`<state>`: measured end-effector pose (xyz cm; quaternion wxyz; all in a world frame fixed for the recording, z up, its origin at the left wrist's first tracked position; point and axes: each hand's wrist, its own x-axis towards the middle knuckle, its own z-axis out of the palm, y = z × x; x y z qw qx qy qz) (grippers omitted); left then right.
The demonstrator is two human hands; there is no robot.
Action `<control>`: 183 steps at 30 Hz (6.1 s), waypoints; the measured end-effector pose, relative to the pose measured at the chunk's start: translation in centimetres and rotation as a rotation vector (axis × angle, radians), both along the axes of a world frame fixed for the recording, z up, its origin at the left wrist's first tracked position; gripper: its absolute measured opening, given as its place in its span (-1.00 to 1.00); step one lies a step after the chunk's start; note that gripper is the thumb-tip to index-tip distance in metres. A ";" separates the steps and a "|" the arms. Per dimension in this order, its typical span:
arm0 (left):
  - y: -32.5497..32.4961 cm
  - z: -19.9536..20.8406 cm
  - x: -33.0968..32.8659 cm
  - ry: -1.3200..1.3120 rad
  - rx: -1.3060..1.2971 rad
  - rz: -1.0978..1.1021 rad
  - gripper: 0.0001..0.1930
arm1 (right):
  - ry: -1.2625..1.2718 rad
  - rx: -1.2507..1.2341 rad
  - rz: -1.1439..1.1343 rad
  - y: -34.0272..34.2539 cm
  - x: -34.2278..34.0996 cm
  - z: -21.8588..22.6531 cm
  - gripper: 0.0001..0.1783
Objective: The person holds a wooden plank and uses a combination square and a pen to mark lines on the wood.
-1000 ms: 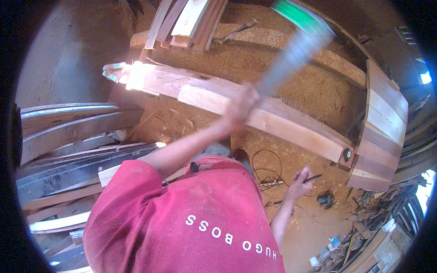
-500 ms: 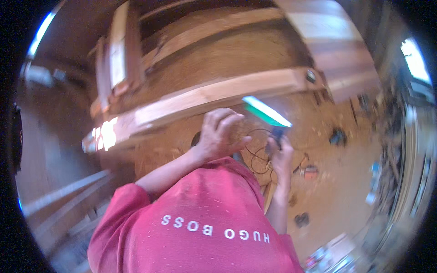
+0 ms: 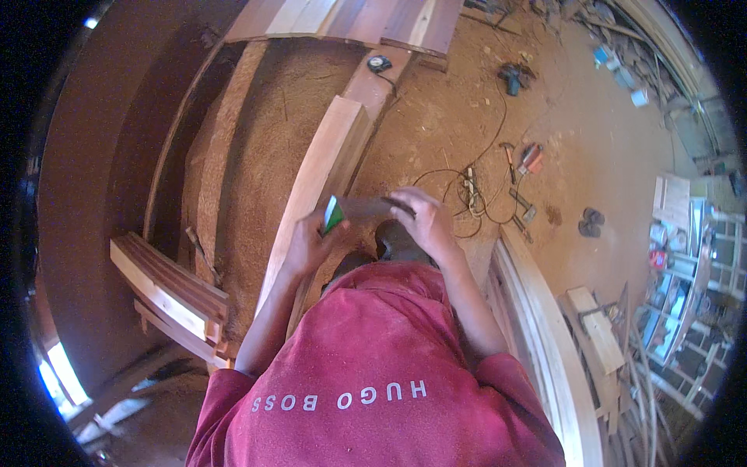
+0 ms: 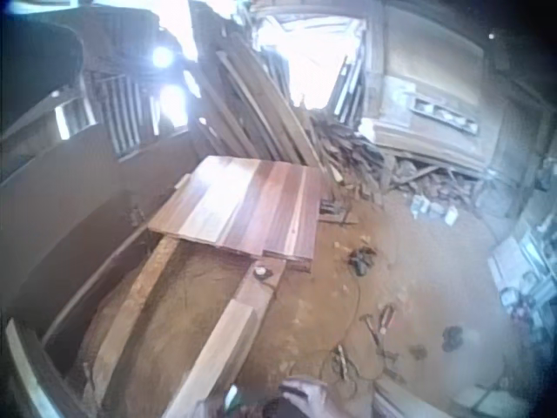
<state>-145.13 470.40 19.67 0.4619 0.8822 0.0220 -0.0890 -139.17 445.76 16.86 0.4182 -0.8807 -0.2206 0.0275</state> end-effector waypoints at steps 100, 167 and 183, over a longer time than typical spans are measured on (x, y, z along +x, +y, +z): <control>-1.9 -8.0 22.1 -0.083 0.696 -0.033 -0.73 | 0.584 0.633 -0.556 -1.6 19.2 -14.7 -0.67; -1.7 -8.9 22.1 -0.058 0.712 -0.012 -0.72 | 0.915 1.093 -0.774 11.5 20.5 -24.2 -0.86; -1.7 -8.7 22.1 -0.071 0.699 -0.024 -0.71 | 1.116 1.142 -0.568 9.6 20.6 -20.9 -0.86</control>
